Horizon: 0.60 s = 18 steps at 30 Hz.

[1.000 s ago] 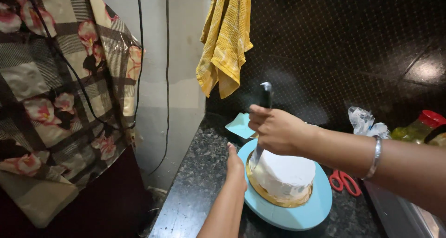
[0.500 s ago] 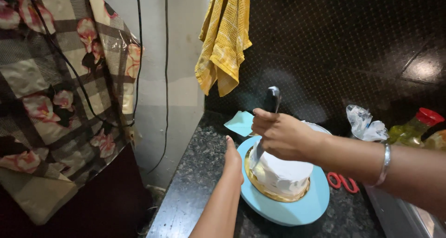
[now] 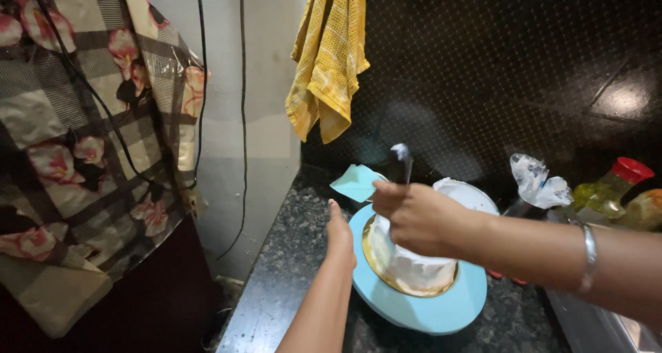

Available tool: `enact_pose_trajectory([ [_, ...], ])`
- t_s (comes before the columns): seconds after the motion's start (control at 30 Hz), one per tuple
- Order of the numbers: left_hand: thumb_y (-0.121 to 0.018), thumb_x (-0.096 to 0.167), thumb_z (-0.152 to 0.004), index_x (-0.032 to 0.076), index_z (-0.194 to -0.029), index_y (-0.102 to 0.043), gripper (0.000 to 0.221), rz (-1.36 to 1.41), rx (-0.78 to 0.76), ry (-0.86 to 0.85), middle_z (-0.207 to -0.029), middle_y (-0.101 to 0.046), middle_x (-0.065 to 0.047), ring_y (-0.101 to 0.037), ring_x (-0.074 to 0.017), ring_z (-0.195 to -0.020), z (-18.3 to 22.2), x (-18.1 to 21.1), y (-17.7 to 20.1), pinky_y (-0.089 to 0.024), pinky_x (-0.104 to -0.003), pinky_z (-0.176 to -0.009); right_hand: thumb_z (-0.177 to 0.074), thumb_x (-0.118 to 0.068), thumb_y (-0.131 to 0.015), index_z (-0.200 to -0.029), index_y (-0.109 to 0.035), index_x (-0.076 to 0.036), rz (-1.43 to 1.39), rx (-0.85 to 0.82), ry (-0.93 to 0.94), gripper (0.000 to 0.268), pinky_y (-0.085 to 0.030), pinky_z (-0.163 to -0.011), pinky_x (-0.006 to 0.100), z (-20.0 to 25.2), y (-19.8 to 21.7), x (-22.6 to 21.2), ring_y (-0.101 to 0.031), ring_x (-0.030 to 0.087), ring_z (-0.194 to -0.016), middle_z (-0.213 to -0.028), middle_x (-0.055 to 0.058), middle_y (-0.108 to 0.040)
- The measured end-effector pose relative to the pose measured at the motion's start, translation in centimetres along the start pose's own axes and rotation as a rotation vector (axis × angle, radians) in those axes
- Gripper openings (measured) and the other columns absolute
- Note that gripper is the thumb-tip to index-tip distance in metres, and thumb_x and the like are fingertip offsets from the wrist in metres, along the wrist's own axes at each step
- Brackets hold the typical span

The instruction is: Apply frosting to the layers and exterior of a small cake using a spatula and piping bag.

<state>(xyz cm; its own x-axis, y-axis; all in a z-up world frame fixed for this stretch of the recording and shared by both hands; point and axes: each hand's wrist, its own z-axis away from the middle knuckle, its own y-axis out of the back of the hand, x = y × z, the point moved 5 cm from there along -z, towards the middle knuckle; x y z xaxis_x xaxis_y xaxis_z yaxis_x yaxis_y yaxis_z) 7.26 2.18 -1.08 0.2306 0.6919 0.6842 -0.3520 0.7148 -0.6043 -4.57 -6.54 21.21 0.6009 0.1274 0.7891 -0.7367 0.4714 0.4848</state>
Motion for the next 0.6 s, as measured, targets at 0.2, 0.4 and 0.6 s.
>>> enact_pose_trajectory([
  [0.2, -0.03, 0.071, -0.098, 0.001, -0.147, -0.049, 0.088, -0.082, -0.014, 0.053, -0.148, -0.059, -0.016, -0.057, -0.0297, -0.135, 0.9, 0.0, 0.0, -0.042, -0.043, -0.112, -0.075, -0.024, -0.061, -0.06, -0.074, -0.007, 0.155, 0.289, 0.028, 0.026, -0.025, -0.12, 0.043, 0.8, 1.3, 1.4, -0.059, 0.024, -0.114, -0.093, 0.006, -0.068],
  [0.4, -0.034, 0.069, -0.097, 0.001, -0.146, -0.051, 0.086, -0.099, 0.061, 0.032, -0.147, -0.059, -0.017, -0.059, -0.0311, -0.134, 1.9, 1.4, -0.3, -0.045, -0.045, -0.112, -0.089, -0.025, -0.057, -0.07, -0.076, -0.006, -0.011, -0.134, 0.02, 0.032, -0.015, -0.123, 0.048, 0.1, 0.9, 0.7, -0.056, 0.032, -0.115, -0.091, 0.013, -0.069],
  [0.6, -0.036, 0.068, -0.099, 0.001, -0.148, -0.049, 0.084, -0.134, 0.082, 0.02, -0.146, -0.057, -0.015, -0.057, -0.0289, -0.133, 1.4, 1.3, -0.4, -0.043, -0.043, -0.111, -0.07, -0.026, -0.059, -0.068, -0.077, -0.007, 0.098, 0.267, -0.052, 0.026, -0.023, -0.116, 0.045, 0.2, 0.5, 1.9, -0.059, 0.023, -0.113, -0.098, 0.005, -0.07],
])
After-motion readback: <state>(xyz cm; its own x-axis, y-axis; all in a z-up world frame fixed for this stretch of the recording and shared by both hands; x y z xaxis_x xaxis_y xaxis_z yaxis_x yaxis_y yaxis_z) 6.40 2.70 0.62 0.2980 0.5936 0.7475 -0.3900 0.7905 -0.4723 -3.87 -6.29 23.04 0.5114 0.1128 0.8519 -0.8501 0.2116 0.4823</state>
